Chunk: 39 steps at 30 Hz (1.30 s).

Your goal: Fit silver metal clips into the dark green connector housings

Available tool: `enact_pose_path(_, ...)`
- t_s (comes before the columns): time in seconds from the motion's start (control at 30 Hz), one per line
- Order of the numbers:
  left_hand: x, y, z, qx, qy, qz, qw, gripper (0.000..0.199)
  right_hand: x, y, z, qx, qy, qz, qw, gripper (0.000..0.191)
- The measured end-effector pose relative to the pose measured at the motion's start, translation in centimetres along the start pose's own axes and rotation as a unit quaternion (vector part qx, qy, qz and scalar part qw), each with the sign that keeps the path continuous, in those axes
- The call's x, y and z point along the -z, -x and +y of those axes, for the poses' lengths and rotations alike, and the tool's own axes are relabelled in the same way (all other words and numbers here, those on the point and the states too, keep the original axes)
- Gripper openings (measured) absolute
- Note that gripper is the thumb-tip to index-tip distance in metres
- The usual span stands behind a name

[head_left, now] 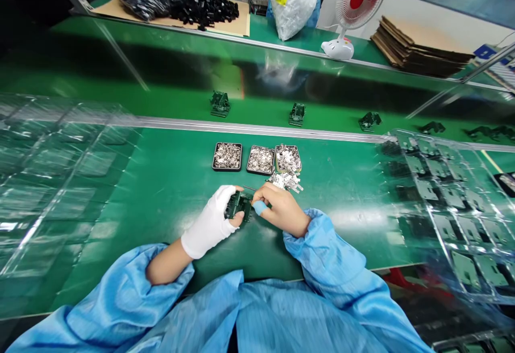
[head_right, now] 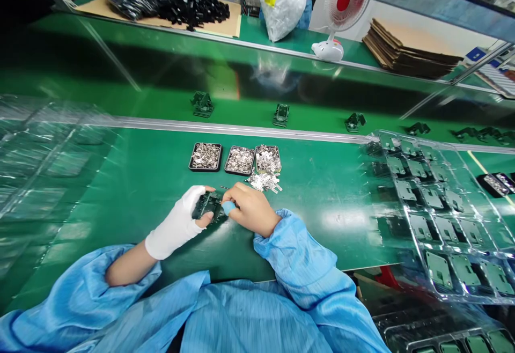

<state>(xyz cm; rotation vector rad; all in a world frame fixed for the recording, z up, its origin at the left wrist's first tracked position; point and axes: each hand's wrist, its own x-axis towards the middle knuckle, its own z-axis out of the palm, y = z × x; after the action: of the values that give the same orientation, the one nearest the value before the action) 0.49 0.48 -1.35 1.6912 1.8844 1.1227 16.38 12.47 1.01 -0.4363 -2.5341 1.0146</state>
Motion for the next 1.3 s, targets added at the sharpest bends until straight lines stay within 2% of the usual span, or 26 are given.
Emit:
enact_pose_path(0.33,0.1,0.4,0.6,-0.044,-0.052,0.02,0.997,0.042,-0.7,0.1,0.1,0.002,0.034,0.01,0.999,0.011)
enact_pose_path(0.5,-0.3,0.6,0.6,-0.032,-0.064,0.021,0.997,0.038,-1.2,0.2,-0.3,-0.037,0.086,0.019,0.995,0.011)
enact_pose_path(0.57,-0.2,0.6,0.6,-0.026,-0.044,0.008,0.999,0.04,-1.3,0.3,-0.3,-0.05,0.07,0.023,0.996,0.014)
enact_pose_path(0.67,0.5,0.3,0.7,-0.021,0.008,-0.032,0.999,0.055,-1.3,0.3,-0.3,-0.055,0.029,0.013,0.998,0.018)
enact_pose_path(0.73,1.1,0.1,0.8,-0.007,0.015,-0.061,0.998,0.052,-1.4,0.3,-0.5,-0.045,0.025,0.004,0.999,0.016)
enact_pose_path(0.87,1.8,-0.3,1.3,0.001,-0.105,-0.081,0.991,0.022,-1.8,0.4,-1.6,-0.02,0.088,-0.034,0.995,0.017)
enact_pose_path(0.93,1.8,-0.3,1.7,-0.014,-0.169,-0.083,0.982,0.021,-2.0,0.4,-2.1,-0.016,0.127,-0.06,0.99,0.021)
enact_pose_path(1.03,1.7,-0.3,2.2,-0.033,-0.213,-0.082,0.973,0.019,-2.0,0.4,-2.8,-0.009,0.162,-0.086,0.983,0.02)
enact_pose_path(1.2,1.6,-0.3,2.7,-0.048,-0.237,-0.075,0.968,0.021,-2.2,0.3,-3.2,-0.002,0.171,-0.095,0.981,0.015)
enact_pose_path(1.3,1.9,-0.3,2.3,-0.035,-0.212,-0.077,0.974,0.021,-2.1,0.1,-2.9,-0.01,0.151,-0.081,0.985,0.015)
